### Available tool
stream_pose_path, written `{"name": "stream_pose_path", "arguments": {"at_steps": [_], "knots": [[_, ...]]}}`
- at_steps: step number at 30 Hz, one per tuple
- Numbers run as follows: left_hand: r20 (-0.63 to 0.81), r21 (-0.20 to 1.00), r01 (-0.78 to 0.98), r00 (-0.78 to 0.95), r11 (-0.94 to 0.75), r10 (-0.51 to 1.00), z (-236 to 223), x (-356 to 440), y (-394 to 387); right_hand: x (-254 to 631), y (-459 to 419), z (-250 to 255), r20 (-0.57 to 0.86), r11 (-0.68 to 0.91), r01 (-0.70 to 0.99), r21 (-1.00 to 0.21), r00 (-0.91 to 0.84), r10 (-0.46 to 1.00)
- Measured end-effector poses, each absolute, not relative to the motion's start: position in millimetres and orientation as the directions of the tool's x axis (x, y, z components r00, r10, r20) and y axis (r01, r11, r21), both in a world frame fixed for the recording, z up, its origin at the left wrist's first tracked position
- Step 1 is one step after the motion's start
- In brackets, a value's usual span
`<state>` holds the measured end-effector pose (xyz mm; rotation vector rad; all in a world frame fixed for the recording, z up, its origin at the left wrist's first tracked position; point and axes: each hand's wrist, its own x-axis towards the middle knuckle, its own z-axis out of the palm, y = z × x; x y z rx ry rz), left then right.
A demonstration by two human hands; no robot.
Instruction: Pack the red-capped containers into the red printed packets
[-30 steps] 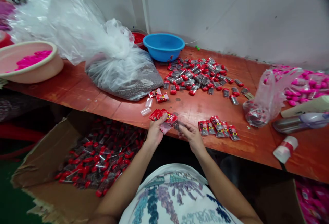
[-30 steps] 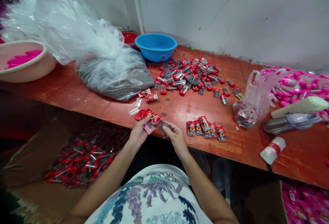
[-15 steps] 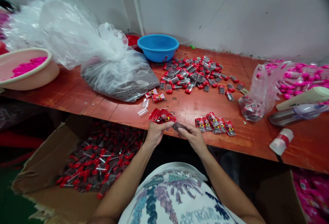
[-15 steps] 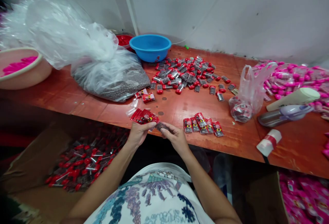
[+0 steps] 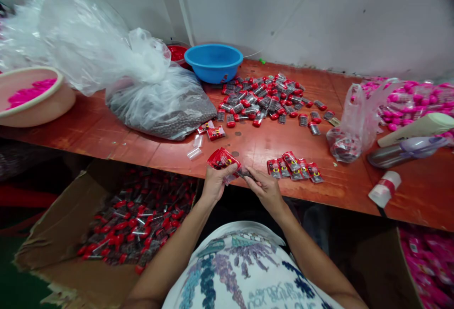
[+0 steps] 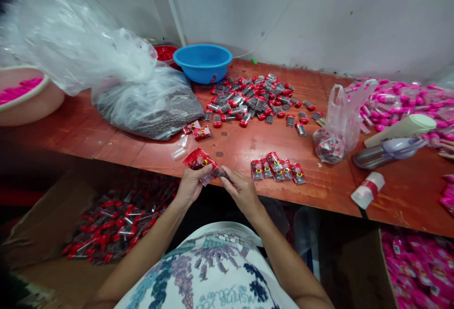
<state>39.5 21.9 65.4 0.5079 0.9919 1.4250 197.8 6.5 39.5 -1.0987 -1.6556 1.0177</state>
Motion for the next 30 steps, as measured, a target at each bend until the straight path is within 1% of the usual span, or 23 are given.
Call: {"name": "stream_pose_path", "arguments": {"at_steps": [2, 5, 8, 11, 14, 17, 19, 21, 23, 25, 27, 30], "knots": [[-0.274, 0.804, -0.572, -0.120, 0.159, 0.954, 67, 39, 21, 198, 6, 38, 0.174, 0.218, 0.192, -0.957, -0.221, 0.959], [-0.303, 0.791, -0.573, -0.063, 0.214, 0.951, 75, 39, 20, 199, 6, 38, 0.069, 0.089, 0.076, -0.993, -0.234, 0.970], [-0.310, 0.779, -0.573, -0.001, 0.254, 0.951, 81, 38, 20, 201, 6, 38, 0.032, 0.039, 0.023, -0.999, -0.251, 0.967], [-0.303, 0.784, -0.567, 0.009, 0.255, 0.953, 79, 40, 22, 204, 6, 38, 0.049, 0.068, 0.072, -0.995, -0.239, 0.970], [-0.292, 0.791, -0.576, -0.060, 0.206, 0.955, 73, 44, 23, 204, 4, 38, 0.092, 0.120, 0.135, -0.984, -0.197, 0.976], [-0.294, 0.796, -0.580, -0.122, 0.172, 0.948, 69, 50, 24, 202, 1, 39, 0.121, 0.146, 0.151, -0.978, -0.163, 0.979], [-0.302, 0.801, -0.572, -0.129, 0.177, 0.945, 70, 52, 24, 200, 0, 38, 0.115, 0.132, 0.130, -0.983, -0.133, 0.984], [-0.305, 0.806, -0.559, -0.107, 0.197, 0.946, 73, 51, 25, 198, -1, 36, 0.080, 0.089, 0.077, -0.993, -0.106, 0.991], [-0.307, 0.812, -0.541, -0.075, 0.220, 0.949, 76, 50, 26, 198, -1, 33, 0.039, 0.041, 0.014, -0.999, -0.099, 0.994], [-0.302, 0.822, -0.521, -0.060, 0.228, 0.952, 77, 49, 26, 199, 0, 31, 0.030, 0.029, -0.009, -1.000, -0.102, 0.994], [-0.290, 0.838, -0.498, -0.061, 0.223, 0.955, 77, 49, 27, 202, 0, 31, 0.079, 0.084, 0.043, -0.996, -0.113, 0.990], [-0.269, 0.865, -0.455, -0.071, 0.209, 0.961, 74, 51, 27, 204, 0, 32, 0.189, 0.213, 0.174, -0.961, -0.144, 0.971]]}}
